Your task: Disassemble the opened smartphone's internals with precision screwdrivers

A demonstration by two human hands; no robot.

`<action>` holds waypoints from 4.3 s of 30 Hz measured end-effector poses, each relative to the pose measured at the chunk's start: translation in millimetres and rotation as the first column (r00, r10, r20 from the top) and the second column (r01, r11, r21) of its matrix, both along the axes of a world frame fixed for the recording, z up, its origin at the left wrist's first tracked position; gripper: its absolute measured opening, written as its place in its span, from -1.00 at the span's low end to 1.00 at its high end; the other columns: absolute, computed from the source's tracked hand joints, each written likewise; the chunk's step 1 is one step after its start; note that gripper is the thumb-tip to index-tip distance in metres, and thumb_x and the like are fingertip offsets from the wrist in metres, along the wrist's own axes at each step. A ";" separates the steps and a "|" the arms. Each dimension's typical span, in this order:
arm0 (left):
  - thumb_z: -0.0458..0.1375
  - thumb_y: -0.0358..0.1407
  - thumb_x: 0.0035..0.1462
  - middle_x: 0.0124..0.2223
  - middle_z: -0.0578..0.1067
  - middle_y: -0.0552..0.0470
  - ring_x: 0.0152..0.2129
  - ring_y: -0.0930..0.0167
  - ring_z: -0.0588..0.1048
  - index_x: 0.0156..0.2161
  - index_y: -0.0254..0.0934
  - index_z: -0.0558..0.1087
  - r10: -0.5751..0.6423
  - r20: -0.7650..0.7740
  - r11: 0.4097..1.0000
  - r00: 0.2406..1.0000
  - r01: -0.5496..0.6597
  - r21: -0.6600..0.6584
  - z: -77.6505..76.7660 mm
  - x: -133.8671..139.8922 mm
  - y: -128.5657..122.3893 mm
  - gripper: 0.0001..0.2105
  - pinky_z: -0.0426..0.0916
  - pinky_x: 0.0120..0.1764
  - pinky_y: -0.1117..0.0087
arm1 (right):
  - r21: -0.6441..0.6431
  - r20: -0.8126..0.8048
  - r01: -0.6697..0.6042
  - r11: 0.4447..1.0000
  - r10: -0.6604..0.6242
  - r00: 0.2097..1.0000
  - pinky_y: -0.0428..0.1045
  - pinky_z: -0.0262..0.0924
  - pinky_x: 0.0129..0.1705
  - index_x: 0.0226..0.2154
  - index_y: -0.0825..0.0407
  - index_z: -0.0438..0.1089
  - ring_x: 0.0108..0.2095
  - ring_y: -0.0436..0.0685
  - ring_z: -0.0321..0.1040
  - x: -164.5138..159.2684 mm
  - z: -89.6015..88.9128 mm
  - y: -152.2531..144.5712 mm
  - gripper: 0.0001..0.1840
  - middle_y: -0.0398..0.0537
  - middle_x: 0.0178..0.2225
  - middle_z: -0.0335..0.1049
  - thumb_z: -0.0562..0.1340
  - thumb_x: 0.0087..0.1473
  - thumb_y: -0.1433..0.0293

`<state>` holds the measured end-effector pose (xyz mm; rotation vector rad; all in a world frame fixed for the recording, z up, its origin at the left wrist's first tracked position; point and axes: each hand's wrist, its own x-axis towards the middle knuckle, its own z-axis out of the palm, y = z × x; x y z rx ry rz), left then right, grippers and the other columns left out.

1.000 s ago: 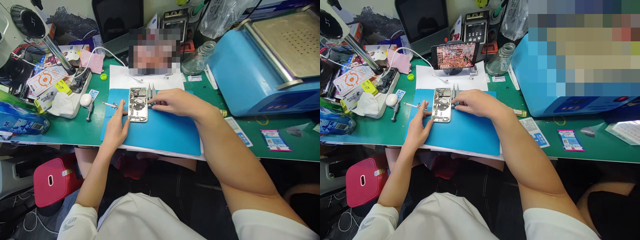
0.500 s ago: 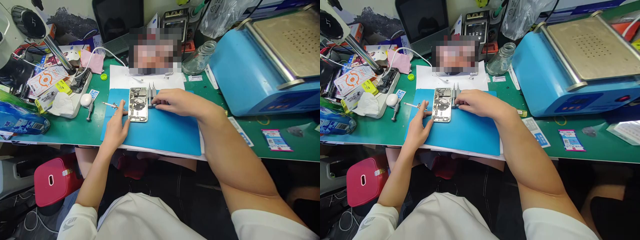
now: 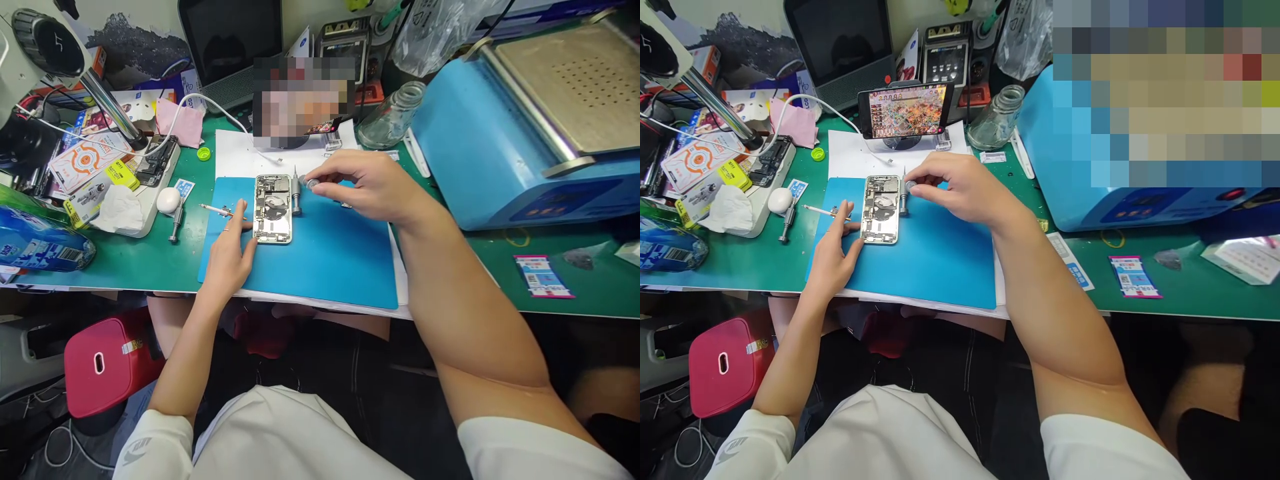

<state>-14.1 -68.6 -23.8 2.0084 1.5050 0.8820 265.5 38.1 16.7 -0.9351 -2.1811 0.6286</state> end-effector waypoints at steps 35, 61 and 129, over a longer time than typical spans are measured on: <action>0.09 -0.38 0.35 0.46 0.24 -0.23 0.14 0.18 0.52 0.52 -0.15 -0.08 -0.005 0.021 1.000 1.000 0.004 0.011 -2.7 1.5 -2.0 -0.27 0.39 0.18 0.15 | 0.252 -0.424 -0.024 0.968 0.132 0.896 0.04 0.62 -0.17 0.26 -0.23 0.10 -0.15 0.10 0.60 -67.7 -40.0 -35.9 -0.45 -0.12 -0.08 0.53 0.29 0.33 0.36; 0.07 -0.37 0.38 0.44 0.27 -0.24 0.23 0.14 0.47 0.52 -0.18 -0.09 -0.013 0.007 1.000 1.000 0.013 -0.001 -1.0 2.8 -3.1 -0.30 0.33 0.27 0.10 | 0.239 -0.420 -0.116 0.964 0.210 0.883 -0.02 0.61 -0.16 0.23 -0.18 0.16 -0.14 0.07 0.61 -82.8 -54.8 -42.4 -0.48 -0.10 -0.09 0.56 0.31 0.33 0.33; 0.06 -0.37 0.40 0.39 0.35 -0.25 0.18 0.16 0.50 0.53 -0.15 -0.12 0.009 -0.027 0.999 1.000 -0.008 0.031 -2.1 0.1 -4.8 -0.29 0.44 0.16 0.11 | 0.527 -0.304 -0.035 0.849 0.227 0.925 0.07 0.58 -0.15 0.26 -0.08 0.13 -0.05 0.18 0.55 -94.0 -47.4 -38.9 -0.42 0.06 -0.08 0.52 0.24 0.28 0.53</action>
